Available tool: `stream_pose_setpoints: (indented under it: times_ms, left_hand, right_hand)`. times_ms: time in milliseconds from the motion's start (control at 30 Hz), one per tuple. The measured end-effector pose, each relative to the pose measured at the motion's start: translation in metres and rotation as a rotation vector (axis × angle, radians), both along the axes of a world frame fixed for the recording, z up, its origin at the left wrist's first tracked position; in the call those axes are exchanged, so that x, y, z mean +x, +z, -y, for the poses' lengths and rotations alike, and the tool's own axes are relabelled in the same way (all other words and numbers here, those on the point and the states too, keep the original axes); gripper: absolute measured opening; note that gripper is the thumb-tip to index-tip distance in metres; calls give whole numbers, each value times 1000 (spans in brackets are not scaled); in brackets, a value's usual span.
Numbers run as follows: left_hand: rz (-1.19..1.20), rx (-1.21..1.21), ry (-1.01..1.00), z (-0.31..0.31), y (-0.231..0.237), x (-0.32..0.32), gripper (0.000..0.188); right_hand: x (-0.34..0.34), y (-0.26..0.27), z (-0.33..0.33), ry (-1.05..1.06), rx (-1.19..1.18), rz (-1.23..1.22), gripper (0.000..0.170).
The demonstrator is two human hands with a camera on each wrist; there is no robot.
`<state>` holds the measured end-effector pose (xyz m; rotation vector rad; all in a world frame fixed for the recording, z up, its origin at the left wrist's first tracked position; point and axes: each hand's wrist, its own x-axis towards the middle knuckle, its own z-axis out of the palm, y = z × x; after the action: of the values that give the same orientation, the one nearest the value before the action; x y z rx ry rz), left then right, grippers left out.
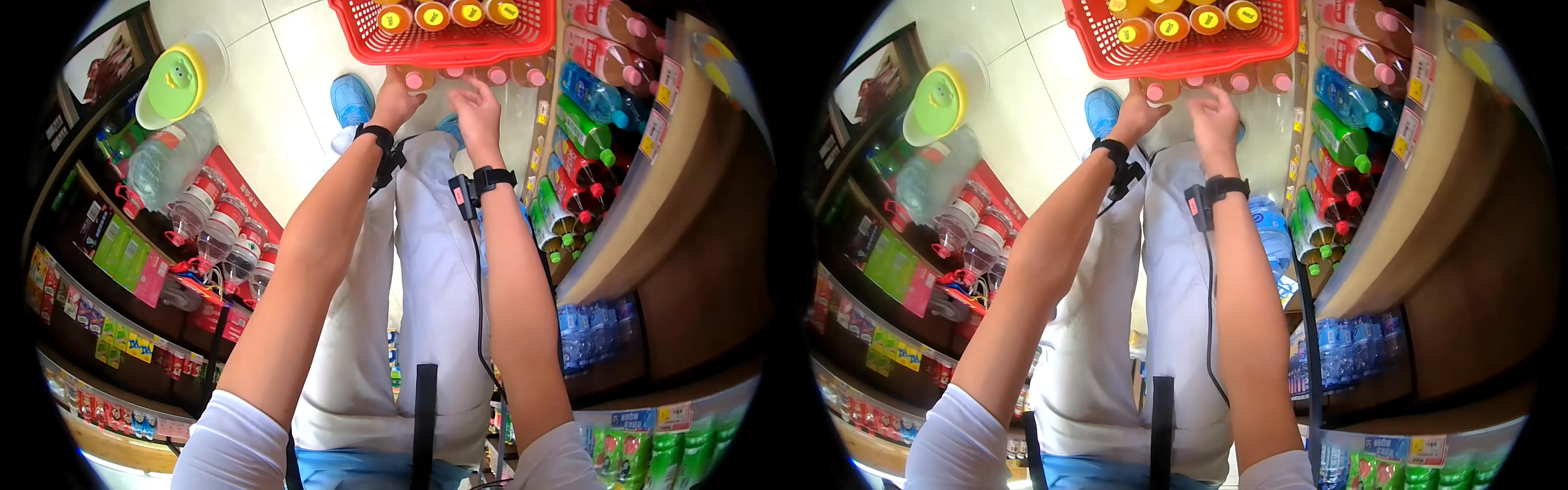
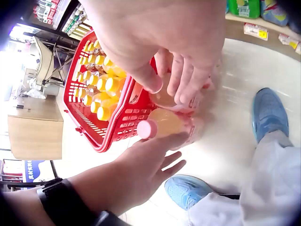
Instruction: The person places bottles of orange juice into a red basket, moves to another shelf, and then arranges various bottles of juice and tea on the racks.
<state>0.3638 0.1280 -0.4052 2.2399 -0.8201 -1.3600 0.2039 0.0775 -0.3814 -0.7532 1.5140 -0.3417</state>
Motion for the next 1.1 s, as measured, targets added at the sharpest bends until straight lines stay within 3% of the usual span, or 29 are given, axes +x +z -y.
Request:
stream_pose_setpoints:
  times_ms: [100, 333, 433, 500, 633, 700, 767, 900, 1000, 1033, 1100]
  left_hand:
    - [15, 132, -15, 2, 8, 3, 79]
    - [46, 84, -191, -2, 72, 10, 61]
    - [48, 50, -237, -8, 87, 17, 54]
    - [-39, 162, -231, -12, 98, 24, 52]
    - [-13, 96, -244, -24, 115, 38, 46]
    - [-41, 113, -232, -23, 135, 47, 45]
    - [-31, 91, -246, -21, 149, 51, 44]
    - [-42, 15, -408, -1, 188, 57, 41]
    - [-16, -130, -559, 28, 216, 55, 40]
    - [5, -185, -630, 42, 227, 55, 40]
    - [-3, -218, -697, 75, 245, 53, 38]
  right_hand:
    - [-27, 17, 2, 85, 78, -73, 36]
    - [-76, 43, -1, 311, 109, -325, 32]
    - [-72, 66, -1, 260, 112, -333, 31]
    - [-63, 73, -5, 255, 86, -335, 30]
    - [-41, 67, -24, 339, -154, -308, 29]
    - [-7, 126, -8, 302, 44, -256, 26]
    - [7, 149, 1, 402, -138, -305, 25]
    - [12, 191, 38, 387, -290, -335, 22]
    - [-4, 227, 82, 272, -567, -387, 18]
    - [-3, 261, 101, 239, -582, -416, 19]
    - [-38, 252, 122, 168, -807, -519, 19]
